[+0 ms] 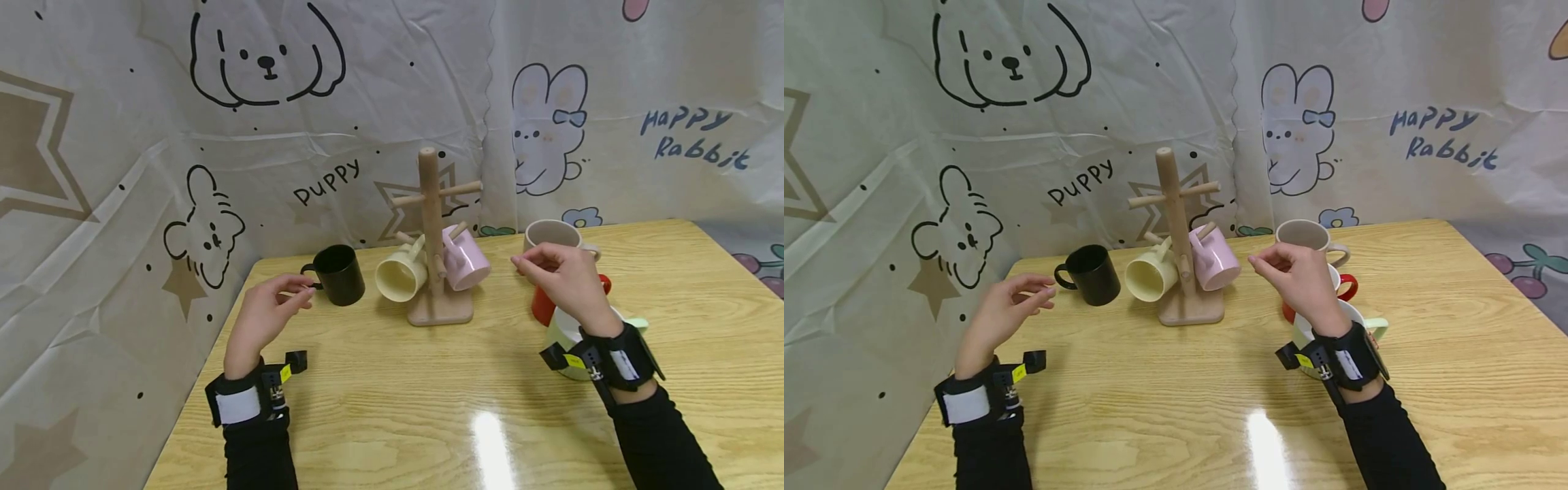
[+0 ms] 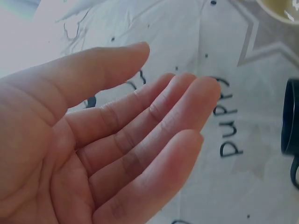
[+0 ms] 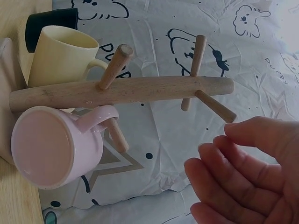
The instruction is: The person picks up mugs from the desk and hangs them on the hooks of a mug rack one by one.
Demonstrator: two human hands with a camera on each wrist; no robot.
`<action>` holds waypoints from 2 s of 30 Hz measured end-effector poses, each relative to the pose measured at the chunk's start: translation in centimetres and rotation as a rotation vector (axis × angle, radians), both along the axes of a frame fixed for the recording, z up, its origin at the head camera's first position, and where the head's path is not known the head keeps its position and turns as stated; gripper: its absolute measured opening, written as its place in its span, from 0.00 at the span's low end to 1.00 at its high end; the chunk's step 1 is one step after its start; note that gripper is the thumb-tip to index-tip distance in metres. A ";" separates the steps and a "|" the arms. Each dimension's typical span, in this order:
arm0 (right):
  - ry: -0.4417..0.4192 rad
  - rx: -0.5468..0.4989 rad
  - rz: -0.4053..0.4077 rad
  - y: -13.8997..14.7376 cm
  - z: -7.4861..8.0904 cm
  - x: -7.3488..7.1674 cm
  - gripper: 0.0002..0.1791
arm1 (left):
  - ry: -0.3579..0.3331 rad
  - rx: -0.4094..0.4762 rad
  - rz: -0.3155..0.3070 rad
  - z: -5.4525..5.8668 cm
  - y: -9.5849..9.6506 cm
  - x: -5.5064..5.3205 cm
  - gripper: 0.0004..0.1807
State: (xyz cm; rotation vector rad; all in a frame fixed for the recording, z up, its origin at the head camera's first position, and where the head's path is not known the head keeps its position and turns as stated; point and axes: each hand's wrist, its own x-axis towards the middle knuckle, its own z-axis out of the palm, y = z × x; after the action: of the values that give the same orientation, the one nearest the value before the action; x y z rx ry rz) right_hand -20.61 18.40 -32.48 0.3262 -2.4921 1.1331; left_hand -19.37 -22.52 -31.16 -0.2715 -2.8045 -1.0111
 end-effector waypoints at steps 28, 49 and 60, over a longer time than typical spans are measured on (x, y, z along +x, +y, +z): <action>-0.110 0.056 0.030 0.7 -0.3 -0.4 0.11 | -0.425 0.865 0.106 -8.0 -6.4 -10.9 0.36; -0.178 0.056 0.072 0.5 -0.7 -0.8 0.12 | -0.208 0.305 0.173 -10.7 -5.7 -11.8 0.21; -0.193 0.062 0.076 0.6 -0.7 -0.8 0.12 | -0.079 0.443 0.321 -11.3 -6.1 -8.7 0.27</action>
State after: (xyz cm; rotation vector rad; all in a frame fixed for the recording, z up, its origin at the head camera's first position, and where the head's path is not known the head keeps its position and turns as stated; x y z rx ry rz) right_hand -21.39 18.96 -33.17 0.3457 -2.7081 1.1690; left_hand -28.06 -28.58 -42.48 0.2653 -2.4792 -1.5301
